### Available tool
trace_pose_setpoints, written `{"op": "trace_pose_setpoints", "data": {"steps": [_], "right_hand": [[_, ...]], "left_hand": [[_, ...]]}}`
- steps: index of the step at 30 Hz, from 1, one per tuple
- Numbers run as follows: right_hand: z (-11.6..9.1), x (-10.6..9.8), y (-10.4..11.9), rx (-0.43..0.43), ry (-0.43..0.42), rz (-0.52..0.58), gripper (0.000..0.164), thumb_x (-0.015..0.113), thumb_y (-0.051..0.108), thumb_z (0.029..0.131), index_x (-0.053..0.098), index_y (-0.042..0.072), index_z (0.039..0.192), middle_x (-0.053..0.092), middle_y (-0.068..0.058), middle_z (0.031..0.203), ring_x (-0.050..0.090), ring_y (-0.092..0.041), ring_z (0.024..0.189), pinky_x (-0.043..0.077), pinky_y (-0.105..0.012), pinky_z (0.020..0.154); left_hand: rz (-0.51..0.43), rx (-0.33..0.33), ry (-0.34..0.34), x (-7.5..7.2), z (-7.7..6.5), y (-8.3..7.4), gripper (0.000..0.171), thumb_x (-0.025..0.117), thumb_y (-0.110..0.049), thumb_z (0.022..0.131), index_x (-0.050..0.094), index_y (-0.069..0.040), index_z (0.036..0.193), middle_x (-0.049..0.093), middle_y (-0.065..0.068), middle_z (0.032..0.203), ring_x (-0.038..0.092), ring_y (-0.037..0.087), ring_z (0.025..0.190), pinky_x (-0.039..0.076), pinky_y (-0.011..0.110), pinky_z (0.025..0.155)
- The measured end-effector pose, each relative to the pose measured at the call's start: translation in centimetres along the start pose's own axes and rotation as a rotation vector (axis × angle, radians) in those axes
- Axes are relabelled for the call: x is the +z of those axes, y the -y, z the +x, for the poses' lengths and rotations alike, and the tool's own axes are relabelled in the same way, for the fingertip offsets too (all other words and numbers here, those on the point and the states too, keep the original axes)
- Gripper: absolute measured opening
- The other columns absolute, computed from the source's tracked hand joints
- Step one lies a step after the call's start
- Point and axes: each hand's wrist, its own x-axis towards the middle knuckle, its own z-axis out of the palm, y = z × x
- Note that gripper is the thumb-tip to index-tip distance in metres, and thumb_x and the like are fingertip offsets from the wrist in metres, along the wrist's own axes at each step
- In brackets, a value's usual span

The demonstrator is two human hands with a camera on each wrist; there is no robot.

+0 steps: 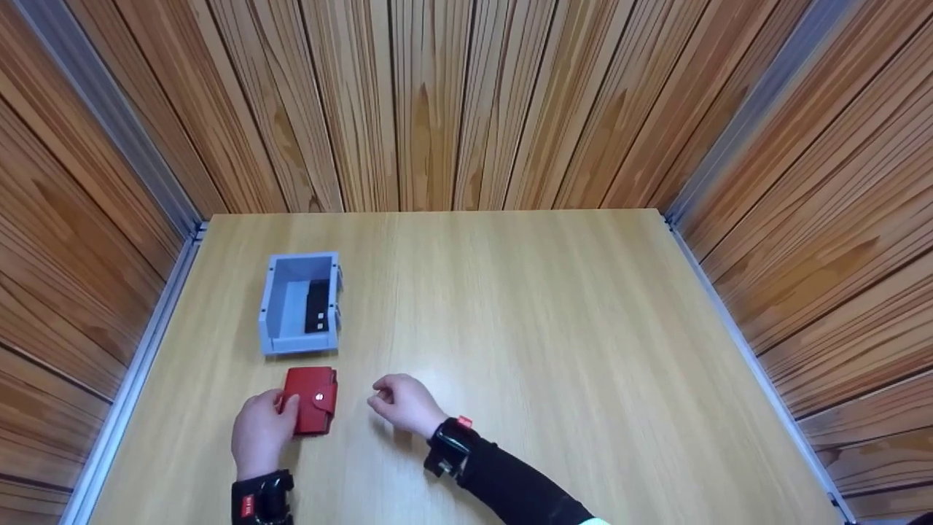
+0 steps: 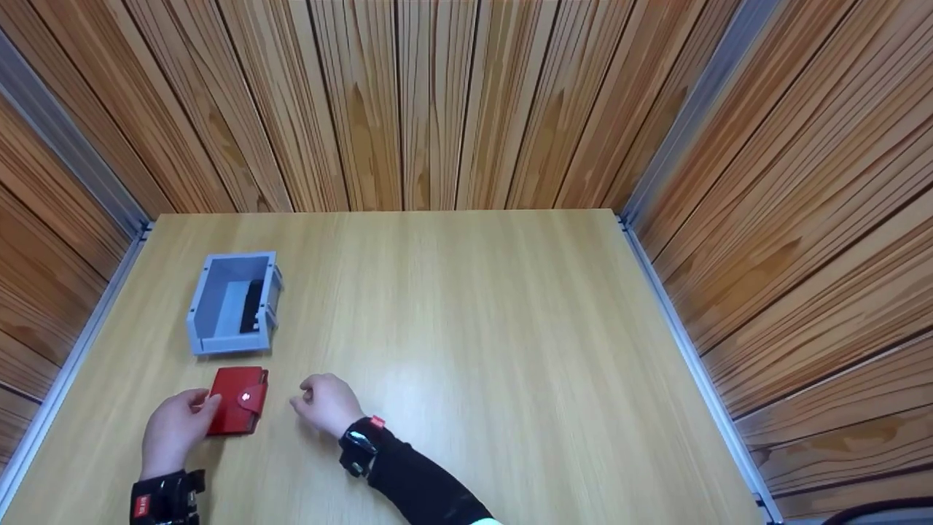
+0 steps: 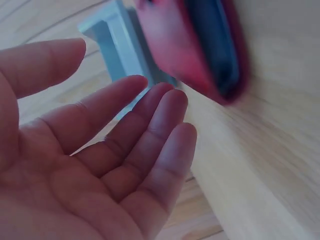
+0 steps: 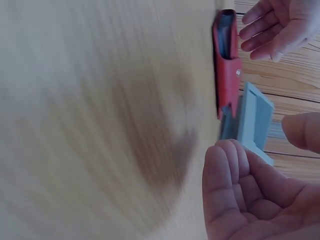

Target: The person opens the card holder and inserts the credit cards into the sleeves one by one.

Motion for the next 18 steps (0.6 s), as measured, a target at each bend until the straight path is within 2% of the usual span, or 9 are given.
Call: {"op": "trace_pose_setpoints", "data": {"steps": [2,5,9,14,18], "right_hand": [[0.5,0.5,0.4,0.018,0.014,-0.016,0.028,0.067,0.023,0.094,0.068,0.003,0.113,0.061,0.006,0.087,0.057,-0.006,0.08,0.049,-0.024,0.076],[1.0,1.3,0.8,0.006,0.019,-0.066,0.027,0.068,0.023,0.093,0.07,0.002,0.11,0.062,0.004,0.086,0.058,-0.007,0.079,0.049,-0.023,0.076],[1.6,2.3,1.2,0.006,0.032,-0.106,0.027,0.069,0.024,0.092,0.071,0.002,0.108,0.063,0.003,0.084,0.057,-0.008,0.078,0.048,-0.023,0.077],[2.2,2.8,1.6,0.049,0.045,-0.116,0.027,0.069,0.025,0.092,0.072,0.003,0.108,0.06,0.003,0.081,0.054,-0.009,0.075,0.048,-0.024,0.077],[2.5,3.4,1.9,0.01,0.015,-0.169,0.025,0.07,0.024,0.091,0.073,0.003,0.103,0.062,0.002,0.08,0.056,-0.01,0.074,0.048,-0.023,0.075]], "left_hand": [[0.005,-0.042,0.033,-0.2,0.5,0.4,0.049,0.053,-0.024,0.099,0.054,0.016,0.127,0.057,0.033,0.117,0.053,0.046,0.11,0.043,0.056,0.092],[0.014,-0.062,0.043,-0.1,0.7,0.9,0.049,0.053,-0.022,0.098,0.053,0.017,0.127,0.057,0.034,0.117,0.052,0.047,0.112,0.042,0.056,0.092],[0.012,-0.062,0.027,0.0,0.8,1.1,0.045,0.055,-0.019,0.097,0.055,0.017,0.123,0.057,0.034,0.113,0.053,0.047,0.108,0.043,0.056,0.09],[-0.009,-0.096,0.066,0.5,1.2,0.8,0.043,0.055,-0.019,0.098,0.055,0.017,0.123,0.057,0.033,0.11,0.053,0.043,0.102,0.043,0.054,0.087],[-0.012,-0.089,0.06,0.8,1.3,0.8,0.041,0.056,-0.016,0.097,0.056,0.018,0.12,0.058,0.033,0.107,0.055,0.044,0.099,0.044,0.054,0.086]]}}
